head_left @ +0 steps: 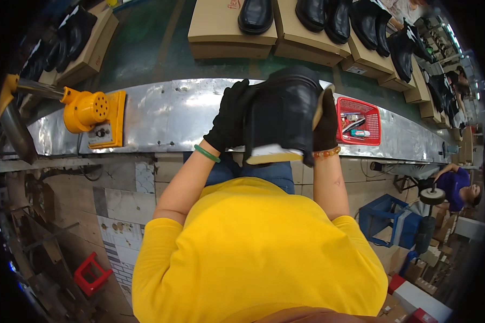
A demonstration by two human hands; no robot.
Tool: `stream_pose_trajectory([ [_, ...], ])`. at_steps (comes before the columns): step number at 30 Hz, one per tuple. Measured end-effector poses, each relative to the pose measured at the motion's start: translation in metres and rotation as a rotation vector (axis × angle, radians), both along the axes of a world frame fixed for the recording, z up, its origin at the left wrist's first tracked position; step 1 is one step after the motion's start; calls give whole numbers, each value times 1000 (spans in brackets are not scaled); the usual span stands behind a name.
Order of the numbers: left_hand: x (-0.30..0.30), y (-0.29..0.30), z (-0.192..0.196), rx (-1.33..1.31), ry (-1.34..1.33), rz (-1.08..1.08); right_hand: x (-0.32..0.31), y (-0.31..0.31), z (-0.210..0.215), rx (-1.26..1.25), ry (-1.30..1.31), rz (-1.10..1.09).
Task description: The person cleans black leather boots on a factory assembly line. They pick up boots from a conveyor belt, use a wooden brush to scrub the soles and sides, and then wipe the boots with a white cloth. The cleaned boots are placed back onto the conveyor belt.
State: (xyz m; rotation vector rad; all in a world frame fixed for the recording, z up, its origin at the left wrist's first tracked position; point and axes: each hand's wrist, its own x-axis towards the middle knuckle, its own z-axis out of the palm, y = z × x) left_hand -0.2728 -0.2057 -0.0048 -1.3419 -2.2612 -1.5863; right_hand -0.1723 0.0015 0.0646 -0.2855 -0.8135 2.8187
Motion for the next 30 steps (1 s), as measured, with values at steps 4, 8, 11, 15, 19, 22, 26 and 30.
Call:
stream_pose_trajectory([
  [4,-5,-30,-27,1,-33,69,-39,-36,34,135,77,54],
  [8,8,-37,-27,471,-518,57,-78,-50,73,576,277,328],
  [11,7,-30,30,1155,-1148,-33,-96,-42,85,690,235,442],
  [15,-4,-35,64,1269,-1265,76,-92,-25,46,1002,6,370],
  [19,-30,-44,31,1259,-1224,389,-63,-45,33,876,-320,319],
  [22,-29,-42,38,1243,-1153,506,-46,-57,12,996,-331,326],
  [26,-29,-45,34,1233,-1087,509,-46,-72,15,1073,-295,474],
  [30,-24,-48,32,1164,-920,541,-56,-92,18,1338,-234,582],
])
